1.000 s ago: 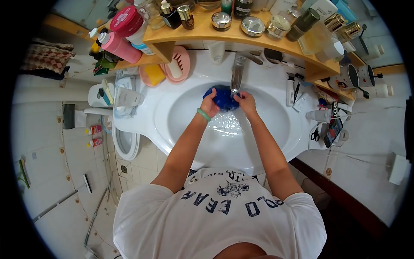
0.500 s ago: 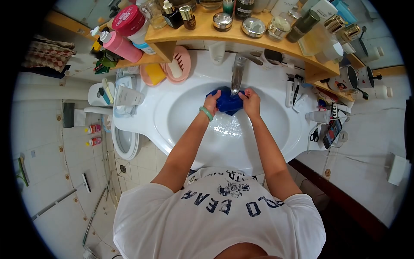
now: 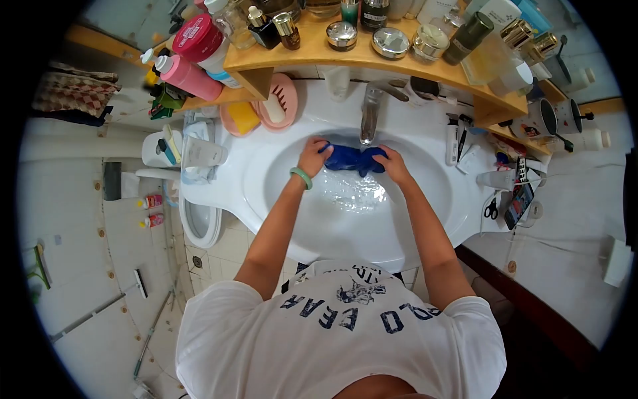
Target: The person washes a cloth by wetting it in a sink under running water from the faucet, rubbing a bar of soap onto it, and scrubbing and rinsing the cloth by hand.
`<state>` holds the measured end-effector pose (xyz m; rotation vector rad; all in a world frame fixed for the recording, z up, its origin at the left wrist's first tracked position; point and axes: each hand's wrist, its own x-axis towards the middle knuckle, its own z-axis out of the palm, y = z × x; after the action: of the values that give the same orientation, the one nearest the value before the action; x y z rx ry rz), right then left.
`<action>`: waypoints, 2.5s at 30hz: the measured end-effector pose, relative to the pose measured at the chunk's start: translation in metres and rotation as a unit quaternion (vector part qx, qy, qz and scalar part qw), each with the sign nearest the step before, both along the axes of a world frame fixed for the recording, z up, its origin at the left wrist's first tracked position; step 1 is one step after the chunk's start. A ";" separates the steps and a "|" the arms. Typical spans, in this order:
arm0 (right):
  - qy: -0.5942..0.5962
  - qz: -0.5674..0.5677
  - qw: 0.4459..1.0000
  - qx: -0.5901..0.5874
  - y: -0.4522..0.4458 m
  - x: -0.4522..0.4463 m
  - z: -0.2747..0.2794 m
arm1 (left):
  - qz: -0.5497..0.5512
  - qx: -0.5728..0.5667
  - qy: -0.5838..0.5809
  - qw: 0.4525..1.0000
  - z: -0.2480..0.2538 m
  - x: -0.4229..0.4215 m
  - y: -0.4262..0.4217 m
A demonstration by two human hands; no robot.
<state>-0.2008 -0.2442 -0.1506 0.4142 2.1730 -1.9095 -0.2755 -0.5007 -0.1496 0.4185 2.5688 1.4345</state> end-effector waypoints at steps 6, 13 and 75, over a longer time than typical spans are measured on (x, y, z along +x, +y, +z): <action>0.137 -0.105 0.985 0.007 -0.088 0.029 0.023 | 0.206 0.479 -0.451 0.725 -0.037 0.034 0.069; 0.005 -0.169 0.934 0.315 -0.085 0.016 0.042 | 0.169 0.423 -0.522 0.721 -0.035 0.069 0.101; -0.215 -0.175 0.869 -0.409 -0.043 -0.005 0.014 | -0.004 0.018 0.037 0.999 0.167 0.025 0.034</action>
<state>-0.2062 -0.2870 -0.1363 0.9699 0.9187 -2.3953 -0.2500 -0.4663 0.0175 0.4949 2.5981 1.4926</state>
